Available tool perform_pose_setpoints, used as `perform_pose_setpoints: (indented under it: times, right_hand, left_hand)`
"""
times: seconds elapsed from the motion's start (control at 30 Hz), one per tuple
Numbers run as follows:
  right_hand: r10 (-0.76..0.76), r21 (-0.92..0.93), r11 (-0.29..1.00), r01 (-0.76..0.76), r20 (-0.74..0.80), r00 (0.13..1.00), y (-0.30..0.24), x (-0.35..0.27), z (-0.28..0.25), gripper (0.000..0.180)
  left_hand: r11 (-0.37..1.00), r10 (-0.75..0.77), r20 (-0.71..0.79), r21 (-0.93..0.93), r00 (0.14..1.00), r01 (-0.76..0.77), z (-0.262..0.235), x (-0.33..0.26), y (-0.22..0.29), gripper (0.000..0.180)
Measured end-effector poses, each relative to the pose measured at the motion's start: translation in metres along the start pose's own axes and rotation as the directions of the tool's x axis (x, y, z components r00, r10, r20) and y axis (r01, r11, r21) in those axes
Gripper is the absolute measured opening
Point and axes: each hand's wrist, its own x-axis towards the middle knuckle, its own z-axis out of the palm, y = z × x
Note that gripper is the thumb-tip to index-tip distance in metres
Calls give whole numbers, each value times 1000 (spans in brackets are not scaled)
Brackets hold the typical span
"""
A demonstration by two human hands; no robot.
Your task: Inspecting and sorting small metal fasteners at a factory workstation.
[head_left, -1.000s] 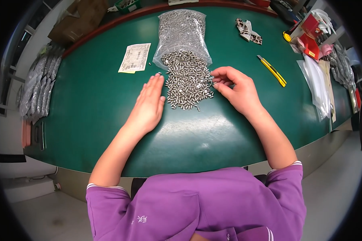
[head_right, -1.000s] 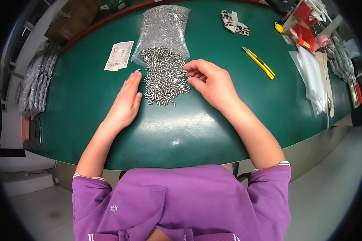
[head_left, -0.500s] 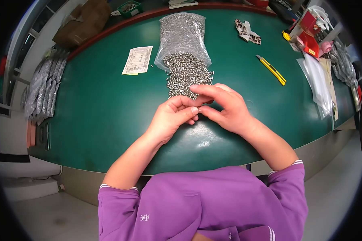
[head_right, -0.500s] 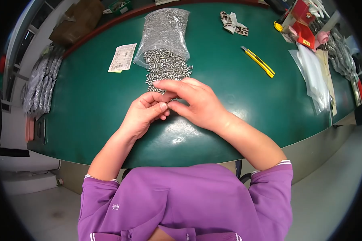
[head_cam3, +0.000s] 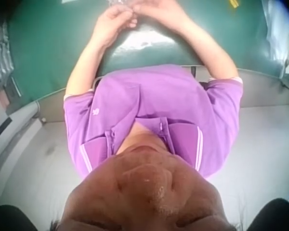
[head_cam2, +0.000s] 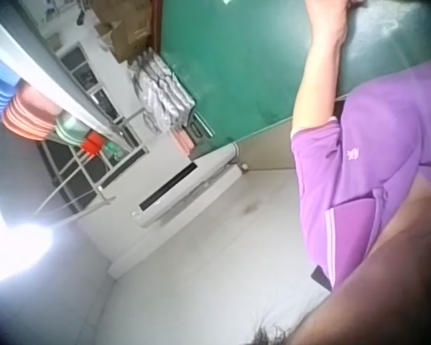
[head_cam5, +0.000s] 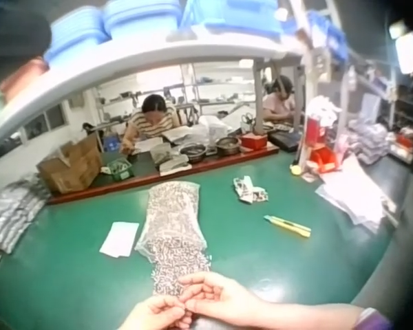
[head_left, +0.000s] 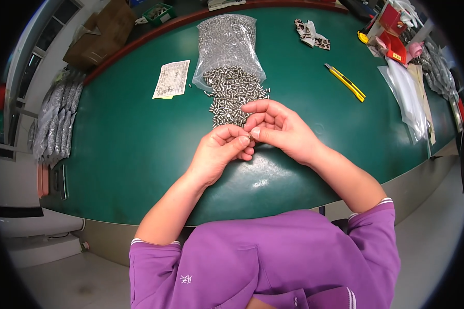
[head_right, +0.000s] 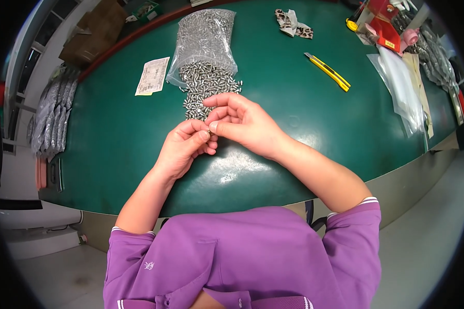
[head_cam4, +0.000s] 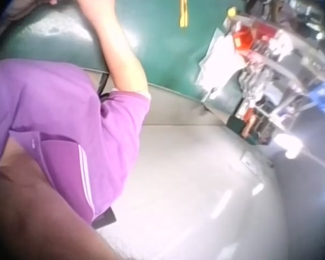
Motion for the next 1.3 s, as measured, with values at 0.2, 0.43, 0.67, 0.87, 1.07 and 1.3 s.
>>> perform_pose_setpoints:
  times: [0.2, 0.43, 0.67, 0.87, 1.07, 1.3]
  right_hand:
    - [60, 47, 997, -60, 6, 998, -2, 1, 0, 46]
    - [88, 65, 994, -87, -19, 996, 2, 1, -3, 44]
    - [96, 68, 993, -94, -25, 995, 0, 0, -1, 42]
    - [78, 51, 996, -77, -20, 997, 4, 1, -2, 41]
    - [-36, -61, 998, 35, -20, 999, 6, 2, -6, 32]
    - [-343, -548, 783, 293, 12, 939, 10, 2, -1, 12]
  left_hand:
    - [1000, 0, 22, 6, 1000, 0, -1, 0, -1, 12]
    - [996, -48, 50, -71, 998, 51, 1, 0, -3, 15]
    - [990, -59, 63, -126, 996, 66, 0, -1, -4, 18]
    - [987, -68, 61, -142, 996, 76, -2, 0, -6, 20]
    - [984, -64, 66, -159, 996, 74, -2, 5, -3, 22]
    - [985, -58, 57, -159, 997, 66, -9, 3, -11, 24]
